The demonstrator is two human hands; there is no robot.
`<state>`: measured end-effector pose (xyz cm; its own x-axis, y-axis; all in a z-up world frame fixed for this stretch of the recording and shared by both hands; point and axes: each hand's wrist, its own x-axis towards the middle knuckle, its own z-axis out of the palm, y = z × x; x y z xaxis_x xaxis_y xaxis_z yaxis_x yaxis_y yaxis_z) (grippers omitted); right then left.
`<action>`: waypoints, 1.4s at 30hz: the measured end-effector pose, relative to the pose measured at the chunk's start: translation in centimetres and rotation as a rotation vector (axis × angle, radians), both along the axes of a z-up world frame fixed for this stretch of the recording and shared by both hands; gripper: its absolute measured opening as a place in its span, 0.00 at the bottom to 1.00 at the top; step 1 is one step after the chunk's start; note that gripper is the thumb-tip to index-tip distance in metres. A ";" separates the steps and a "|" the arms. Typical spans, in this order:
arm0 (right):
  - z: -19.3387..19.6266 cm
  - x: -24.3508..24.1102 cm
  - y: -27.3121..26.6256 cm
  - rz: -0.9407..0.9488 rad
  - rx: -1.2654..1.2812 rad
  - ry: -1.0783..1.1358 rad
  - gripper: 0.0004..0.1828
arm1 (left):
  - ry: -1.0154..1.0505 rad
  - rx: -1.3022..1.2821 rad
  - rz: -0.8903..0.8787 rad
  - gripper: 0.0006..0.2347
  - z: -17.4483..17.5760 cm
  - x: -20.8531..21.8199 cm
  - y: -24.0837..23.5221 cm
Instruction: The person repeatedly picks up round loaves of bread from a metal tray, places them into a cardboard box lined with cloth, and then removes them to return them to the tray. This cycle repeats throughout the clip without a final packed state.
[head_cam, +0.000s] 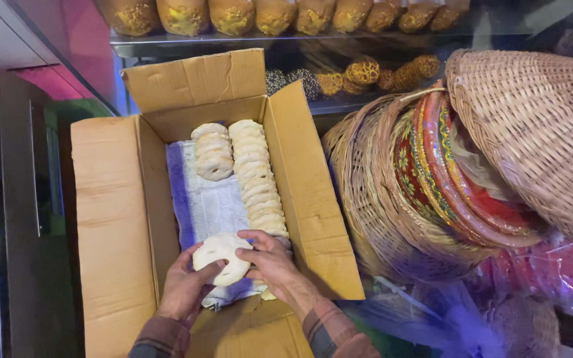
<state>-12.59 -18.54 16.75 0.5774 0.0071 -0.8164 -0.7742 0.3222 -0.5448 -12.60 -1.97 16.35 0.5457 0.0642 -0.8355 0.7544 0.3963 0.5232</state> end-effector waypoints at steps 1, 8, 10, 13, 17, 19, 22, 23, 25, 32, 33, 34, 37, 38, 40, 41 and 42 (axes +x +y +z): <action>1.7 0.0 -0.1 0.000 0.000 0.001 0.22 | 0.001 0.000 0.000 0.30 0.4 -0.3 -0.2; 3.9 -1.2 -1.0 0.019 0.042 0.002 0.36 | -0.062 0.053 0.089 0.30 0.7 -1.7 -0.7; 4.1 -1.7 -1.2 0.026 0.070 -0.013 0.36 | -0.088 0.058 0.097 0.27 0.6 -2.1 -0.8; 4.2 -1.7 -1.4 0.063 0.031 -0.028 0.36 | -0.170 0.062 0.115 0.27 0.0 -2.4 -0.7; 6.7 -2.2 -1.7 0.160 -0.099 -0.046 0.29 | -0.245 0.100 -0.004 0.27 1.1 -3.2 -0.2; 8.3 -2.1 -1.7 0.196 -0.122 -0.041 0.30 | -0.275 0.088 -0.029 0.27 1.7 -3.3 -0.1; 8.5 -2.9 -1.7 0.177 0.001 -0.110 0.30 | -0.367 0.119 -0.095 0.27 2.0 -3.8 0.1; 8.0 -3.2 -1.7 0.142 0.043 -0.175 0.32 | -0.355 0.143 -0.073 0.29 2.6 -3.9 0.0; 7.7 -3.7 -1.6 0.119 0.094 -0.238 0.34 | -0.341 0.175 -0.039 0.31 4.2 -4.3 -0.1; 12.0 -4.2 -0.7 0.179 0.023 -0.161 0.31 | -0.319 0.187 -0.056 0.32 9.5 -6.3 0.2; 12.6 -4.4 -0.4 0.189 0.026 -0.156 0.32 | -0.342 0.190 -0.054 0.32 9.9 -6.7 0.6; 12.4 -4.7 -0.1 0.197 0.034 -0.161 0.32 | -0.345 0.199 -0.046 0.32 10.5 -7.1 1.0; 12.3 -5.8 0.7 0.202 0.102 -0.269 0.33 | -0.343 0.197 -0.026 0.33 12.3 -8.4 1.9; 12.9 -5.9 1.1 0.212 0.106 -0.295 0.33 | -0.335 0.232 -0.031 0.33 13.1 -8.6 2.2; 13.1 -6.4 1.9 0.229 0.114 -0.322 0.33 | -0.326 0.271 -0.029 0.34 15.0 -9.3 2.6; 12.7 -6.7 2.4 0.244 0.134 -0.386 0.33 | -0.294 0.271 0.005 0.33 16.0 -9.6 2.7; 12.3 -7.0 2.7 0.261 0.152 -0.450 0.33 | -0.263 0.267 0.040 0.33 16.9 -10.0 2.8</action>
